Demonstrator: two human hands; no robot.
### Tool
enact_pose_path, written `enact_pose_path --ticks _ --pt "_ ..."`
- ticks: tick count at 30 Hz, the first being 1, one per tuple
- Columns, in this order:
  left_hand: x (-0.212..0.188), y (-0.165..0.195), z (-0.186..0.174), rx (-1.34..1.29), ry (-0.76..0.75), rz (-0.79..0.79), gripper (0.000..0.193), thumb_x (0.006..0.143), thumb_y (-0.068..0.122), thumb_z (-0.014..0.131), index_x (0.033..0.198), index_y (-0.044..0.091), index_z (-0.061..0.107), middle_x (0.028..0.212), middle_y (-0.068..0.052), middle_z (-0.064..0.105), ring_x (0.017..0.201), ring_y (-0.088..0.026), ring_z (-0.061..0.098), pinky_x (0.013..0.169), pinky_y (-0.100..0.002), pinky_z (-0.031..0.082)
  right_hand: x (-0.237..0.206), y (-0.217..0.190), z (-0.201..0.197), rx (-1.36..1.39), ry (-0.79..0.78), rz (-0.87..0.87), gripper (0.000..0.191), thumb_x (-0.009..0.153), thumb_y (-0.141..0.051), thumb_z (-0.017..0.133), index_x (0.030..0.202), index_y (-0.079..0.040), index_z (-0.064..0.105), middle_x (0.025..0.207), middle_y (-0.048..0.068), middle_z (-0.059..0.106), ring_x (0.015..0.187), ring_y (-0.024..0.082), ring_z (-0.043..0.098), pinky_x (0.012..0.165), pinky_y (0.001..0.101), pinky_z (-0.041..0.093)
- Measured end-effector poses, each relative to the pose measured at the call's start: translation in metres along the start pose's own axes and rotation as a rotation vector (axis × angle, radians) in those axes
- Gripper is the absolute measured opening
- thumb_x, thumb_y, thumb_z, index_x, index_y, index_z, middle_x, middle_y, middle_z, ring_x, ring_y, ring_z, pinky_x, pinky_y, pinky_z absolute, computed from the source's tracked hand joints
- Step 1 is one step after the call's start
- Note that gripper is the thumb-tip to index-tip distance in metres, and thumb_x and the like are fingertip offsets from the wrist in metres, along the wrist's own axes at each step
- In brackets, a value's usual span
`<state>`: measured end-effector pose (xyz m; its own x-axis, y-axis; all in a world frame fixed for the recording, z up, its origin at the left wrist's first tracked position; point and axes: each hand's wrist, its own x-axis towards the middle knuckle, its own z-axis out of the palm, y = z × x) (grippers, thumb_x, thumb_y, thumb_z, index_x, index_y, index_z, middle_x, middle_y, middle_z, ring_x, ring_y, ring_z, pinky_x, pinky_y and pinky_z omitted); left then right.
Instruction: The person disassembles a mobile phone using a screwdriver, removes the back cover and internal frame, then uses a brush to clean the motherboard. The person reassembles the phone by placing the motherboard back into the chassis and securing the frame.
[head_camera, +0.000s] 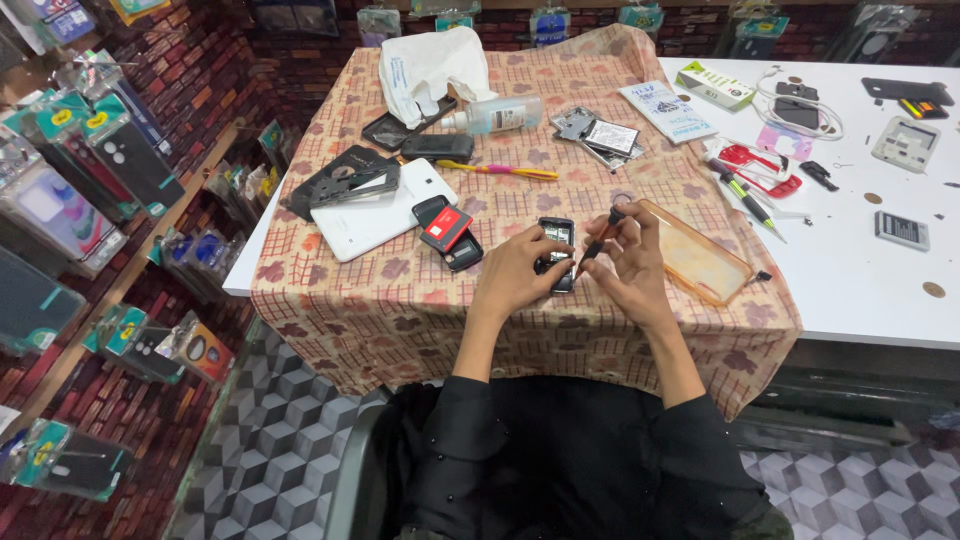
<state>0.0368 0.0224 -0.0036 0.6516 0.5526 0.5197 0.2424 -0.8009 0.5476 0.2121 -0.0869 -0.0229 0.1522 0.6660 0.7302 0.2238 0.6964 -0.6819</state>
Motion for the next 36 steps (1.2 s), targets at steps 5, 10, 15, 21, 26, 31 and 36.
enact_pose_path --ticks 5,10,15,21,26,31,36 --pt "0.0013 -0.0005 0.0014 0.016 0.008 -0.001 0.023 0.085 0.039 0.073 0.1 0.022 0.08 0.089 -0.003 0.066 0.083 -0.028 0.07 0.067 -0.043 0.054 -0.0015 0.0017 -0.0003 0.162 0.066 0.117 0.069 0.093 0.006 0.069 0.15 -0.014 0.034 0.129 0.011 0.052 0.115 0.022 0.062 0.103 0.0391 0.056" --pt "-0.0002 -0.0015 0.0023 0.002 0.033 0.026 0.023 0.085 0.039 0.073 0.1 0.022 0.08 0.09 -0.003 0.067 0.084 -0.028 0.07 0.069 -0.042 0.054 -0.0025 0.0011 -0.0041 0.169 0.072 0.098 0.07 0.092 0.008 0.067 0.151 -0.014 0.035 0.129 0.011 0.053 0.118 0.022 0.062 0.102 0.0356 0.054" --pt "0.0003 -0.0006 0.0015 -0.002 0.019 0.003 0.023 0.085 0.039 0.073 0.099 0.022 0.08 0.089 -0.003 0.067 0.083 -0.028 0.07 0.069 -0.042 0.054 -0.0004 0.001 -0.0013 0.076 0.061 0.061 0.073 0.09 0.011 0.07 0.149 -0.014 0.036 0.129 0.009 0.049 0.117 0.019 0.054 0.1 0.0371 0.053" --pt "0.0004 -0.0009 0.0011 -0.001 0.024 0.018 0.024 0.086 0.039 0.073 0.1 0.021 0.08 0.09 -0.003 0.067 0.084 -0.028 0.07 0.069 -0.043 0.054 -0.0015 -0.0038 0.0009 0.125 0.056 0.086 0.071 0.094 0.011 0.064 0.153 -0.015 0.033 0.13 0.01 0.052 0.123 0.02 0.057 0.11 0.035 0.053" --pt "0.0012 -0.0008 0.0014 0.016 0.015 0.003 0.025 0.085 0.04 0.073 0.1 0.021 0.079 0.091 -0.003 0.067 0.085 -0.028 0.071 0.069 -0.042 0.055 -0.0006 -0.0027 0.0007 0.178 0.051 0.137 0.071 0.091 0.011 0.065 0.148 -0.016 0.032 0.127 0.01 0.051 0.118 0.021 0.06 0.102 0.0364 0.057" --pt "0.0006 -0.0001 0.0008 0.01 0.011 -0.003 0.024 0.085 0.04 0.072 0.1 0.022 0.08 0.091 -0.003 0.067 0.084 -0.027 0.071 0.068 -0.042 0.055 -0.0021 0.001 -0.0005 0.071 0.02 0.055 0.073 0.092 0.012 0.067 0.149 -0.016 0.032 0.13 0.01 0.05 0.119 0.02 0.057 0.106 0.0361 0.052" --pt "0.0014 -0.0008 0.0021 0.028 0.008 -0.014 0.025 0.086 0.043 0.073 0.097 0.021 0.08 0.091 -0.002 0.068 0.085 -0.027 0.071 0.068 -0.042 0.054 -0.0033 0.0028 -0.0014 0.224 0.055 0.159 0.073 0.092 0.007 0.064 0.152 -0.016 0.03 0.132 0.008 0.046 0.12 0.021 0.06 0.105 0.0391 0.056"
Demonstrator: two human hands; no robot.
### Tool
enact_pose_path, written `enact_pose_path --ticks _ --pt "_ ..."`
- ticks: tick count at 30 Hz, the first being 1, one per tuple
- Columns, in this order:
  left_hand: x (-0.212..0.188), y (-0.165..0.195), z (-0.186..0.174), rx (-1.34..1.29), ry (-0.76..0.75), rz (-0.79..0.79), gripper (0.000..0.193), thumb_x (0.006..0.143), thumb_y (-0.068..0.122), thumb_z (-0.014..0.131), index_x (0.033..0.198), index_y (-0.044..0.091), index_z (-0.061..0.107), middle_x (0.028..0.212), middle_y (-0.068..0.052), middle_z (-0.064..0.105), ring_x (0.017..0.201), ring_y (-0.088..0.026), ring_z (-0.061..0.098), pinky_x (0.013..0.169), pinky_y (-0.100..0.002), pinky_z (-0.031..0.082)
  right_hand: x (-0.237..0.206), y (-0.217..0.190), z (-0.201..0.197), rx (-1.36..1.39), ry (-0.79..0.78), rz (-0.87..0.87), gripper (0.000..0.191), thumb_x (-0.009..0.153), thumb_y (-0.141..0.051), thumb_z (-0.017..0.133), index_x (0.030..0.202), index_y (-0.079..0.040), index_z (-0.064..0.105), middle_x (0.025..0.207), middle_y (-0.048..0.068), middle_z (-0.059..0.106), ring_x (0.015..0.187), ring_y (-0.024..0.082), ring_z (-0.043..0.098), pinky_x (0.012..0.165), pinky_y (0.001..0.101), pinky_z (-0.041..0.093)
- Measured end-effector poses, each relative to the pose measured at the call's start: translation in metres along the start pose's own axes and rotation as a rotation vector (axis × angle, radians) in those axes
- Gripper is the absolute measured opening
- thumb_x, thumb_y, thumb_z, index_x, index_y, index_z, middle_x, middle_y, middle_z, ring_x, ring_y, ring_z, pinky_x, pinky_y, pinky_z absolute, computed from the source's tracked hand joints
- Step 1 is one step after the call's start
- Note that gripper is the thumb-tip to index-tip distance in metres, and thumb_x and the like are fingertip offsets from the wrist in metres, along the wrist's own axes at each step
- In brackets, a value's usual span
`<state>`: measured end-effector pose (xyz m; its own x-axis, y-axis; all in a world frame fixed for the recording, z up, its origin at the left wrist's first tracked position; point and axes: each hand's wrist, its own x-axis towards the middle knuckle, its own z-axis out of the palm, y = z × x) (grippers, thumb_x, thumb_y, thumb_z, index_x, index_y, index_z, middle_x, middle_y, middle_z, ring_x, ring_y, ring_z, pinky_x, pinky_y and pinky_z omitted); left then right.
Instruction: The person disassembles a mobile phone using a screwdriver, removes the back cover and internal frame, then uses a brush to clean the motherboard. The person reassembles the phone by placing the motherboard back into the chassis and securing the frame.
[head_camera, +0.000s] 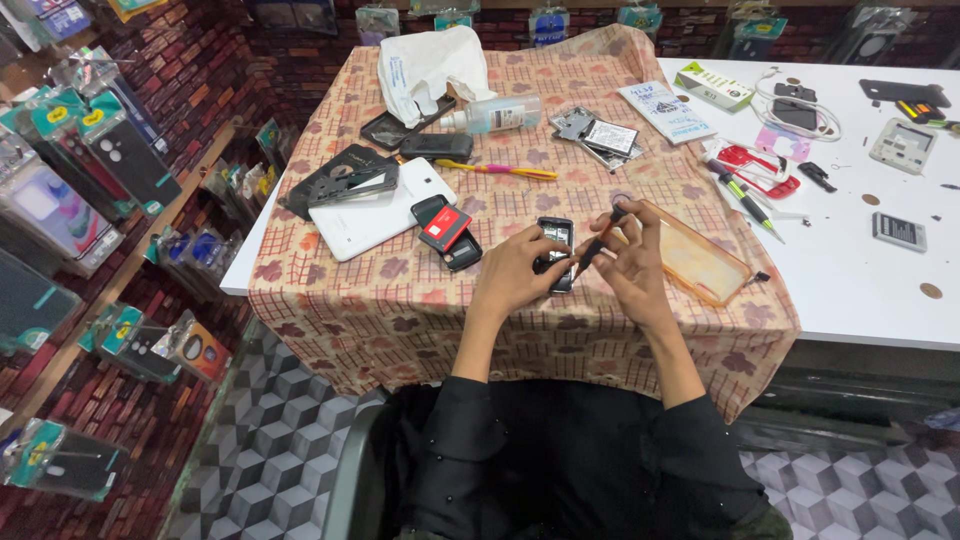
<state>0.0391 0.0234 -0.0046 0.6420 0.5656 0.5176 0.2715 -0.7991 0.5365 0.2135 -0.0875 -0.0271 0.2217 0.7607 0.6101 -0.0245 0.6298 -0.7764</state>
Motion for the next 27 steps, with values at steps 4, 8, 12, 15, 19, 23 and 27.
enact_pose_path --ticks 4,8,12,15,19,23,27 --pt "-0.0005 -0.0019 0.0009 -0.01 0.023 0.036 0.024 0.085 0.04 0.072 0.099 0.022 0.08 0.091 -0.002 0.067 0.085 -0.027 0.071 0.068 -0.042 0.055 0.0005 0.0007 0.0002 -0.127 -0.044 -0.066 0.078 0.091 0.011 0.066 0.153 -0.016 0.028 0.132 0.008 0.046 0.12 0.02 0.057 0.105 0.0381 0.055" --pt "-0.0001 -0.0018 0.002 -0.025 0.009 0.009 0.024 0.085 0.041 0.073 0.098 0.022 0.08 0.09 -0.002 0.067 0.084 -0.027 0.071 0.068 -0.042 0.054 0.0019 0.0002 0.0004 -0.088 -0.027 -0.044 0.078 0.093 0.01 0.066 0.156 -0.014 0.028 0.13 0.009 0.047 0.119 0.021 0.058 0.1 0.0386 0.058" --pt "0.0002 -0.002 0.0029 -0.003 -0.008 -0.024 0.026 0.086 0.044 0.074 0.097 0.021 0.08 0.09 -0.002 0.067 0.084 -0.027 0.07 0.067 -0.043 0.054 0.0028 -0.0021 0.0008 -0.029 -0.028 -0.055 0.077 0.094 0.009 0.065 0.157 -0.013 0.028 0.129 0.011 0.049 0.117 0.025 0.064 0.101 0.0397 0.059" --pt "-0.0002 -0.0034 0.0026 -0.019 0.03 0.048 0.025 0.084 0.042 0.073 0.097 0.022 0.08 0.09 -0.003 0.066 0.083 -0.027 0.071 0.067 -0.042 0.054 0.0026 -0.0041 0.0016 -0.043 0.021 -0.098 0.077 0.094 0.008 0.066 0.158 -0.012 0.028 0.128 0.011 0.049 0.116 0.024 0.063 0.1 0.0401 0.06" --pt "-0.0004 -0.0025 0.0022 -0.026 0.018 0.022 0.025 0.084 0.041 0.072 0.098 0.022 0.081 0.088 -0.002 0.067 0.082 -0.027 0.071 0.067 -0.042 0.054 0.0033 -0.0045 0.0031 -0.059 0.026 -0.11 0.075 0.094 0.01 0.066 0.156 -0.012 0.029 0.128 0.011 0.049 0.116 0.024 0.063 0.1 0.0407 0.061" --pt "0.0003 0.0005 0.0006 -0.011 -0.001 -0.011 0.027 0.086 0.045 0.073 0.098 0.021 0.08 0.088 -0.003 0.067 0.082 -0.027 0.071 0.067 -0.043 0.054 0.0035 -0.0031 0.0034 -0.065 0.001 -0.092 0.074 0.094 0.011 0.067 0.154 -0.011 0.031 0.127 0.01 0.049 0.116 0.022 0.062 0.099 0.0394 0.061" --pt "-0.0002 0.0017 -0.0012 -0.02 0.009 0.01 0.026 0.086 0.043 0.073 0.099 0.021 0.08 0.089 -0.003 0.067 0.084 -0.028 0.071 0.068 -0.043 0.054 0.0024 -0.0018 0.0032 -0.232 0.028 -0.07 0.077 0.089 0.012 0.069 0.152 -0.011 0.033 0.125 0.009 0.048 0.113 0.018 0.059 0.096 0.036 0.06"
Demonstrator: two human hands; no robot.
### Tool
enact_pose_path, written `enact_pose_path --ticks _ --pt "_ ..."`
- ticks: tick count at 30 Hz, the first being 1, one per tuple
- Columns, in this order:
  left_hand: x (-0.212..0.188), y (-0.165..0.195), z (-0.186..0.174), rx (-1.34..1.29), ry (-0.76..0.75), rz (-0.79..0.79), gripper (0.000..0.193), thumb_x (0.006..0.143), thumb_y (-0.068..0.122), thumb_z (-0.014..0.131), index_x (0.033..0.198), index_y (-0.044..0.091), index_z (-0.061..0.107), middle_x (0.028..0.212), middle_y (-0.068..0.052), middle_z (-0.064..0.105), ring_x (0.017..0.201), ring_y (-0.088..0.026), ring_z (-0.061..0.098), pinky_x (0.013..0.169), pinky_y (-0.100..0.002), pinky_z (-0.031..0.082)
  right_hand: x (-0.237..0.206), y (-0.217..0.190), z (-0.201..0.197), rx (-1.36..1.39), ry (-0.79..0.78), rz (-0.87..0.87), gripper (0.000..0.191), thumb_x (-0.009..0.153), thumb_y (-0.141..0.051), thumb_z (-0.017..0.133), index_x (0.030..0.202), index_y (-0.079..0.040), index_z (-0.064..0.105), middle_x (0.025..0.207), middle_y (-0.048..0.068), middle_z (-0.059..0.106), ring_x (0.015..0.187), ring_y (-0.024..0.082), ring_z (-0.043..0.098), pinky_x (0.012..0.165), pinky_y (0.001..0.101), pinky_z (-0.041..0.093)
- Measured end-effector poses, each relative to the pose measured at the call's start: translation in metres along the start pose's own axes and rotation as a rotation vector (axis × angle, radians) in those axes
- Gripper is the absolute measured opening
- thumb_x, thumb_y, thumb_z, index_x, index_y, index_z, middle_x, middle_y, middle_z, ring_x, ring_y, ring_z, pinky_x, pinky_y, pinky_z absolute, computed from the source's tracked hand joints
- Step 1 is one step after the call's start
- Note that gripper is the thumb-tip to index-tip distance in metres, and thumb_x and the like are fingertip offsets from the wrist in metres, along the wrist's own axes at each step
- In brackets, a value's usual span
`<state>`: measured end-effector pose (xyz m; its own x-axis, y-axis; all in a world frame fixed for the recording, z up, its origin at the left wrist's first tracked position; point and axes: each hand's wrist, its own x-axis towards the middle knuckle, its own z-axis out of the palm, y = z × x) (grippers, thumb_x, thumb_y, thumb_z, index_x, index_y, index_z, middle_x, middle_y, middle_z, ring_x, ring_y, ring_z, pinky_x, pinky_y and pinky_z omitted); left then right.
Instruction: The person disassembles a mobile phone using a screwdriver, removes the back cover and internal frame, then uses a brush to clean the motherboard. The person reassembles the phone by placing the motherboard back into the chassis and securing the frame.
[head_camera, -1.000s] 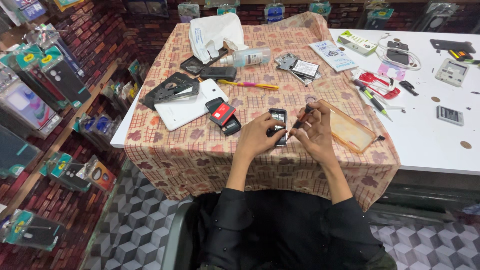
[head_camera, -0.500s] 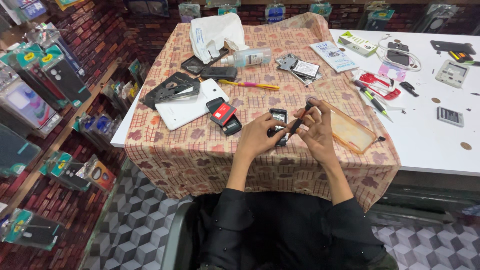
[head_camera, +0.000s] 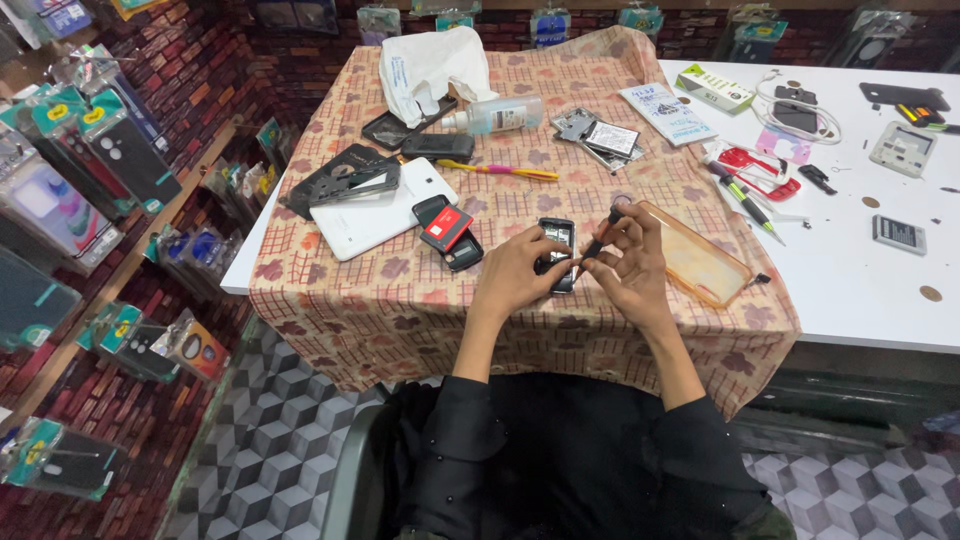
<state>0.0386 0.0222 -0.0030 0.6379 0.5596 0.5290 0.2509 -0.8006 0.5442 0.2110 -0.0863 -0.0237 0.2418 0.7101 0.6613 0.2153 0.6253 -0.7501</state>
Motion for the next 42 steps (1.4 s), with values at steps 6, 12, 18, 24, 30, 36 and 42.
enact_pose_path --ticks 6,12,18,24,30,36,42 --pt "-0.0009 -0.0016 0.0001 -0.007 0.01 0.01 0.023 0.085 0.039 0.073 0.098 0.021 0.08 0.09 -0.003 0.068 0.084 -0.028 0.071 0.069 -0.043 0.055 -0.0017 -0.0006 -0.0001 0.002 0.004 -0.011 0.075 0.088 0.012 0.071 0.148 -0.012 0.034 0.125 0.009 0.049 0.112 0.015 0.056 0.095 0.0327 0.057" --pt "-0.0012 -0.001 0.0003 -0.009 0.003 -0.001 0.023 0.086 0.039 0.073 0.098 0.021 0.08 0.089 -0.003 0.067 0.083 -0.027 0.071 0.069 -0.042 0.055 -0.0014 0.0003 -0.0028 0.021 -0.056 -0.1 0.076 0.09 0.013 0.073 0.15 -0.013 0.034 0.123 0.012 0.054 0.12 0.019 0.056 0.108 0.0351 0.05" --pt "-0.0012 -0.0006 -0.0014 -0.004 0.001 0.002 0.024 0.085 0.039 0.073 0.1 0.021 0.08 0.09 -0.003 0.067 0.084 -0.027 0.071 0.069 -0.042 0.054 -0.0023 0.0029 -0.0019 0.21 -0.008 0.012 0.063 0.093 0.006 0.069 0.144 -0.013 0.037 0.125 0.01 0.054 0.113 0.02 0.064 0.101 0.0347 0.057" --pt "-0.002 -0.0002 -0.0021 -0.018 -0.007 0.0 0.024 0.085 0.039 0.073 0.1 0.021 0.08 0.092 -0.003 0.067 0.084 -0.028 0.07 0.069 -0.042 0.054 -0.0023 0.0009 -0.001 0.098 -0.017 -0.025 0.067 0.093 0.009 0.072 0.146 -0.011 0.037 0.123 0.009 0.053 0.115 0.018 0.057 0.102 0.0336 0.054" --pt "-0.0022 -0.0008 -0.0019 -0.012 -0.008 -0.009 0.025 0.086 0.04 0.073 0.1 0.02 0.08 0.091 -0.003 0.067 0.085 -0.027 0.07 0.069 -0.042 0.054 -0.0027 0.0016 -0.0004 0.005 0.016 -0.146 0.064 0.093 0.013 0.071 0.144 -0.008 0.04 0.122 0.009 0.054 0.115 0.018 0.056 0.103 0.0345 0.052" --pt "-0.0027 -0.002 -0.0007 -0.014 -0.001 -0.004 0.025 0.086 0.04 0.073 0.1 0.02 0.08 0.091 -0.003 0.067 0.085 -0.027 0.07 0.07 -0.042 0.054 -0.0028 0.0048 0.0005 0.139 0.036 -0.09 0.054 0.098 0.011 0.063 0.144 -0.007 0.04 0.124 0.01 0.057 0.12 0.018 0.061 0.105 0.0326 0.053" --pt "-0.0016 -0.0051 0.0015 -0.026 0.007 -0.005 0.025 0.086 0.04 0.073 0.099 0.02 0.08 0.09 -0.004 0.066 0.084 -0.027 0.069 0.07 -0.042 0.053 -0.0029 0.0039 -0.0002 0.109 0.057 -0.039 0.055 0.096 0.009 0.065 0.143 -0.008 0.041 0.122 0.01 0.059 0.114 0.016 0.062 0.103 0.0308 0.055"
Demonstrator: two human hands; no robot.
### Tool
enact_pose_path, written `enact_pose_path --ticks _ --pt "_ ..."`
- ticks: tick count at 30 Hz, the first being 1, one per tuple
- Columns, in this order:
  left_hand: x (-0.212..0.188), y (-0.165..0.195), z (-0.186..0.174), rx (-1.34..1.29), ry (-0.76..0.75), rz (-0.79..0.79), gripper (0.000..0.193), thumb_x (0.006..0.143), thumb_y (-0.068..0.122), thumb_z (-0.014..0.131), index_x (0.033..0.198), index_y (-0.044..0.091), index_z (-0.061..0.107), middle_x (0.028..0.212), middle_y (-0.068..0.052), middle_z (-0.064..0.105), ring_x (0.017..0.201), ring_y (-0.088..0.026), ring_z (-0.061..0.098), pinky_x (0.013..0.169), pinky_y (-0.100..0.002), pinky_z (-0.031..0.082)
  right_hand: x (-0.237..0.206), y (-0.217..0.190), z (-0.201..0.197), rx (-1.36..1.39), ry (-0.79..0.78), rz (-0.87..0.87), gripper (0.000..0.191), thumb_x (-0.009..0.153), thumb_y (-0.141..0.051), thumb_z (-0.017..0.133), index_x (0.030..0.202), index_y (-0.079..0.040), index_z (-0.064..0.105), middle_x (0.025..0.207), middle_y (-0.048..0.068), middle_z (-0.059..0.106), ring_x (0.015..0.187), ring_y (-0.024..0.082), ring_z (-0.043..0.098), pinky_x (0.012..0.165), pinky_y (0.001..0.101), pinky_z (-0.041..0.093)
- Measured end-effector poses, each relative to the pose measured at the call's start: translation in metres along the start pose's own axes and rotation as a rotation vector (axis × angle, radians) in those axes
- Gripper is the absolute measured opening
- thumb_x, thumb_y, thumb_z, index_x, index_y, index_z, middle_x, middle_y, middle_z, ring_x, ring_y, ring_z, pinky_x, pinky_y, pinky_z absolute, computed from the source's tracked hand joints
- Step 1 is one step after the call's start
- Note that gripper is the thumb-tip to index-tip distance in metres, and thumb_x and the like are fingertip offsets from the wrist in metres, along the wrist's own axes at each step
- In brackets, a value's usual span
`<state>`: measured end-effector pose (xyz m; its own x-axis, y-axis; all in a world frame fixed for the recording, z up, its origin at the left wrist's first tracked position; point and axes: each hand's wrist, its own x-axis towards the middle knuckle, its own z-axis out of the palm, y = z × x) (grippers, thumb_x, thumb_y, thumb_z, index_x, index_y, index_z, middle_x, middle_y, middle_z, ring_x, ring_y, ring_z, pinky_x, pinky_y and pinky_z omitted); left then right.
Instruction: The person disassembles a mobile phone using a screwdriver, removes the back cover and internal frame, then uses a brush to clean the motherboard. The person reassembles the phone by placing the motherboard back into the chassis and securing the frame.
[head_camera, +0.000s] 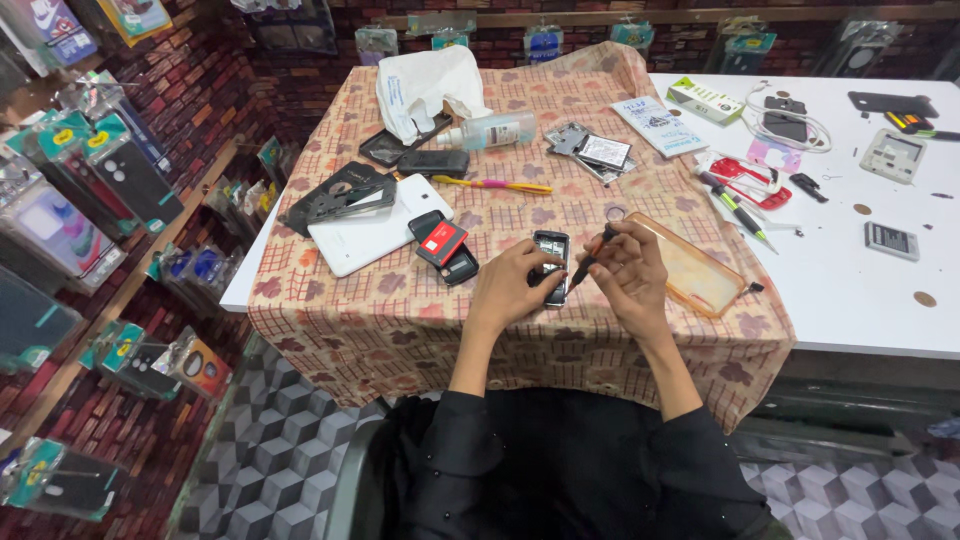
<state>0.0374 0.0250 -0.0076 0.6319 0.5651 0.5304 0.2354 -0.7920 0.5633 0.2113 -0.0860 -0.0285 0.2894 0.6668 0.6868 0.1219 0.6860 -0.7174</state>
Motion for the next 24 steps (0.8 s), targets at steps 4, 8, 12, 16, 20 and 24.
enact_pose_path --ticks 4,8,12,16,20,24 --pt "0.0 -0.002 0.001 -0.001 -0.002 -0.005 0.023 0.088 0.038 0.071 0.1 0.02 0.079 0.091 -0.004 0.066 0.084 -0.026 0.07 0.07 -0.041 0.054 0.001 0.0 0.001 -0.063 -0.058 -0.111 0.063 0.092 0.011 0.071 0.144 -0.007 0.04 0.124 0.009 0.056 0.114 0.016 0.058 0.103 0.0298 0.051" --pt "0.0 -0.002 0.001 -0.002 -0.009 -0.009 0.023 0.088 0.038 0.072 0.098 0.019 0.079 0.092 -0.003 0.067 0.084 -0.026 0.07 0.07 -0.042 0.054 0.001 -0.002 0.002 -0.019 -0.018 -0.02 0.059 0.092 0.011 0.067 0.142 -0.007 0.04 0.124 0.009 0.057 0.112 0.017 0.062 0.101 0.0317 0.055" --pt "0.001 -0.003 0.001 0.013 -0.01 -0.014 0.023 0.087 0.037 0.072 0.099 0.019 0.08 0.091 -0.004 0.066 0.083 -0.027 0.069 0.069 -0.042 0.053 0.001 -0.003 0.002 -0.033 -0.083 -0.08 0.063 0.09 0.013 0.065 0.144 -0.007 0.038 0.129 0.011 0.056 0.12 0.018 0.059 0.107 0.0328 0.05" --pt "0.0 -0.005 0.001 -0.019 0.006 -0.014 0.023 0.088 0.036 0.072 0.098 0.017 0.079 0.09 -0.005 0.067 0.083 -0.027 0.07 0.069 -0.041 0.054 0.0 0.001 0.001 -0.028 -0.031 -0.073 0.06 0.092 0.012 0.068 0.142 -0.005 0.041 0.124 0.012 0.056 0.113 0.02 0.06 0.102 0.0383 0.054" --pt "0.002 -0.006 0.002 -0.034 0.015 -0.031 0.021 0.087 0.033 0.073 0.098 0.016 0.08 0.09 -0.006 0.067 0.082 -0.027 0.07 0.069 -0.041 0.054 -0.003 0.005 -0.006 0.116 -0.035 -0.07 0.049 0.093 0.009 0.062 0.139 -0.003 0.048 0.121 0.012 0.061 0.116 0.022 0.064 0.109 0.0422 0.056" --pt "0.001 -0.006 0.001 -0.047 0.007 -0.045 0.021 0.088 0.031 0.074 0.099 0.015 0.08 0.09 -0.006 0.068 0.082 -0.027 0.07 0.07 -0.041 0.054 -0.004 0.005 -0.009 -0.03 0.004 -0.19 0.046 0.091 0.009 0.062 0.136 0.001 0.059 0.122 0.013 0.062 0.12 0.022 0.062 0.113 0.0406 0.05"
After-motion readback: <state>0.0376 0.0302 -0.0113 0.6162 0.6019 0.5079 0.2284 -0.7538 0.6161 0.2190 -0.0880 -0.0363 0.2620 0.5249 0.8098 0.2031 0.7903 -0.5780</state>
